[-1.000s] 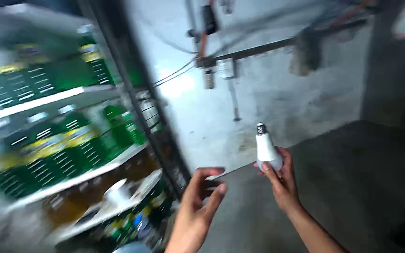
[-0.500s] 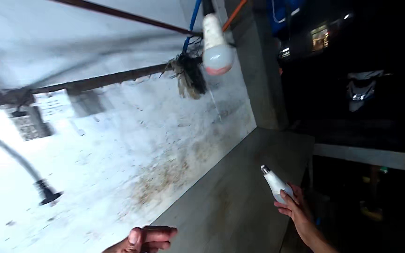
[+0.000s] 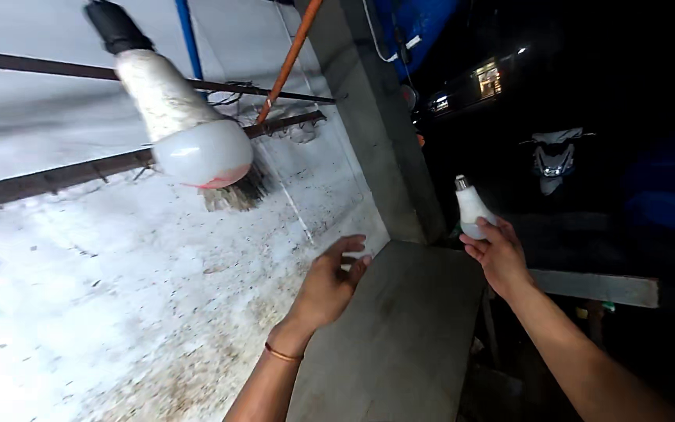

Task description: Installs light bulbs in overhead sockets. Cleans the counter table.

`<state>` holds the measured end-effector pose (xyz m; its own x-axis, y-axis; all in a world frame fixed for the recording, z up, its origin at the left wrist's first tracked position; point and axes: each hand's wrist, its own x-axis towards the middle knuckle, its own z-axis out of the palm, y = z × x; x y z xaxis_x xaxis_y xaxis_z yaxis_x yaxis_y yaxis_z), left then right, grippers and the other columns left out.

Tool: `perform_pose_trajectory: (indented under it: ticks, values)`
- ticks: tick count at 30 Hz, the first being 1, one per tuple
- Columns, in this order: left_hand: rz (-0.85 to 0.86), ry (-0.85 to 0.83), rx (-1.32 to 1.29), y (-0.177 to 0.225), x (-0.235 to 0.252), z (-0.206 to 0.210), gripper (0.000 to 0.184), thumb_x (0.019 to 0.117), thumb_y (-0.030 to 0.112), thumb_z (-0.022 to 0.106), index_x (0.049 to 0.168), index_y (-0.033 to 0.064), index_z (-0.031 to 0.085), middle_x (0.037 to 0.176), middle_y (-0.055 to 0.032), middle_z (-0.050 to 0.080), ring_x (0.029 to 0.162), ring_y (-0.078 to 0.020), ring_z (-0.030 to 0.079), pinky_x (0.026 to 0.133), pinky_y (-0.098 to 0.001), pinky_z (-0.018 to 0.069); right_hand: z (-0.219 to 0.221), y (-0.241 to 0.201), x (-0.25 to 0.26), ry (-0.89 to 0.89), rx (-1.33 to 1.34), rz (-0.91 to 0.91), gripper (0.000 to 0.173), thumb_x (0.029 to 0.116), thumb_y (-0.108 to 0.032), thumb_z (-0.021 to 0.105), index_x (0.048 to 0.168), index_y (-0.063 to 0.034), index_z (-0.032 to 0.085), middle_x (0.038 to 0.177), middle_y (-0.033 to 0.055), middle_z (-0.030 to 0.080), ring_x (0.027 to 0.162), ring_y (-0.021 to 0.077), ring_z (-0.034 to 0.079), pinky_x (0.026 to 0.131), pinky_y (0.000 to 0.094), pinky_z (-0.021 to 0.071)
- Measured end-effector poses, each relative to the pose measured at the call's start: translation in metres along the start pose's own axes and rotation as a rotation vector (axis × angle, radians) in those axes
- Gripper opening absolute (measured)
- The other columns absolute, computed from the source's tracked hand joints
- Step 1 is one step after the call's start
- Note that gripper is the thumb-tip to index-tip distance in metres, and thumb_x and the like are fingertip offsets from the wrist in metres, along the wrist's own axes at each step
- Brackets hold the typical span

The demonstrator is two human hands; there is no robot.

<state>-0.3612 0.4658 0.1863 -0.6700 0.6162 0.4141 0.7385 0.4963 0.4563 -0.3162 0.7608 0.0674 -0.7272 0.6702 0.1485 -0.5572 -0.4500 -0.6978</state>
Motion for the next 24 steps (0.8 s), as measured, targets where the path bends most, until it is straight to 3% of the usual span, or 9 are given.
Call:
perform_pose_trajectory:
  ticks: [2, 4, 7, 9, 11, 15, 19, 24]
  values:
    - [0.033, 0.078, 0.023, 0.012, 0.044, 0.009, 0.047, 0.1021, 0.037, 0.061, 0.141, 0.0102, 0.056, 0.134, -0.0081, 0.064, 0.110, -0.0139, 0.069, 0.089, -0.0332, 0.0609, 0.015, -0.011, 0.039, -0.037, -0.013, -0.030, 0.052, 0.1046, -0.025, 0.060, 0.149, -0.0089, 0.037, 0.124, 0.0178, 0.064, 0.091, 0.0262, 0.073, 0.074, 0.0360, 0.0633]
    - [0.077, 0.150, 0.135, 0.023, 0.085, 0.014, 0.046, 0.1009, 0.036, 0.063, 0.140, 0.0117, 0.058, 0.136, -0.0090, 0.063, 0.118, -0.0186, 0.066, 0.096, -0.0411, 0.0579, 0.034, -0.022, 0.084, -0.056, -0.022, -0.062, 0.052, 0.1055, -0.028, 0.059, 0.148, -0.0086, 0.036, 0.122, 0.0181, 0.064, 0.092, 0.0252, 0.073, 0.075, 0.0351, 0.0625]
    - [0.206, 0.234, 0.350, 0.040, 0.149, 0.010, 0.048, 0.0995, 0.030, 0.066, 0.142, 0.0109, 0.056, 0.139, -0.0140, 0.060, 0.124, -0.0298, 0.062, 0.099, -0.0547, 0.0537, 0.061, -0.039, 0.161, -0.067, -0.019, -0.079, 0.064, 0.1009, -0.043, 0.064, 0.150, -0.0124, 0.036, 0.125, 0.0170, 0.064, 0.098, 0.0268, 0.071, 0.079, 0.0385, 0.0606]
    - [0.234, 0.305, 0.472, 0.051, 0.191, 0.004, 0.049, 0.0999, 0.031, 0.066, 0.143, 0.0096, 0.055, 0.138, -0.0184, 0.058, 0.123, -0.0352, 0.062, 0.097, -0.0578, 0.0535, 0.077, -0.047, 0.208, -0.133, -0.064, -0.092, 0.071, 0.0964, -0.055, 0.065, 0.150, -0.0179, 0.036, 0.128, 0.0145, 0.063, 0.101, 0.0262, 0.070, 0.081, 0.0399, 0.0589]
    - [0.221, 0.374, 0.542, 0.061, 0.229, -0.001, 0.048, 0.0996, 0.032, 0.065, 0.141, 0.0102, 0.055, 0.138, -0.0186, 0.057, 0.123, -0.0345, 0.061, 0.097, -0.0564, 0.0532, 0.092, -0.045, 0.244, -0.213, -0.137, -0.103, 0.076, 0.0919, -0.065, 0.064, 0.149, -0.0227, 0.038, 0.128, 0.0123, 0.063, 0.099, 0.0252, 0.069, 0.079, 0.0406, 0.0577]
    - [0.280, 0.487, 0.584, 0.080, 0.323, -0.018, 0.046, 0.0995, 0.031, 0.063, 0.138, 0.0072, 0.056, 0.136, -0.0189, 0.059, 0.118, -0.0316, 0.064, 0.097, -0.0523, 0.0542, 0.131, -0.048, 0.324, -0.327, -0.101, -0.116, 0.077, 0.0894, -0.064, 0.069, 0.146, -0.0192, 0.042, 0.128, 0.0150, 0.063, 0.099, 0.0278, 0.070, 0.079, 0.0427, 0.0600]
    - [0.118, 0.475, 0.601, 0.117, 0.383, -0.016, 0.047, 0.1037, 0.025, 0.060, 0.142, 0.0009, 0.050, 0.143, -0.0261, 0.052, 0.125, -0.0392, 0.059, 0.101, -0.0557, 0.0495, 0.163, -0.049, 0.369, -0.407, -0.030, -0.115, 0.068, 0.0955, -0.055, 0.066, 0.144, -0.0136, 0.043, 0.121, 0.0149, 0.067, 0.095, 0.0241, 0.071, 0.080, 0.0385, 0.0596]
    - [0.098, 0.496, 0.647, 0.135, 0.470, -0.021, 0.058, 0.1011, 0.037, 0.062, 0.145, 0.0033, 0.047, 0.142, -0.0251, 0.052, 0.123, -0.0383, 0.060, 0.101, -0.0558, 0.0496, 0.179, -0.045, 0.394, -0.480, 0.035, -0.102, 0.073, 0.0937, -0.061, 0.066, 0.143, -0.0135, 0.042, 0.119, 0.0147, 0.067, 0.096, 0.0236, 0.071, 0.080, 0.0382, 0.0598]
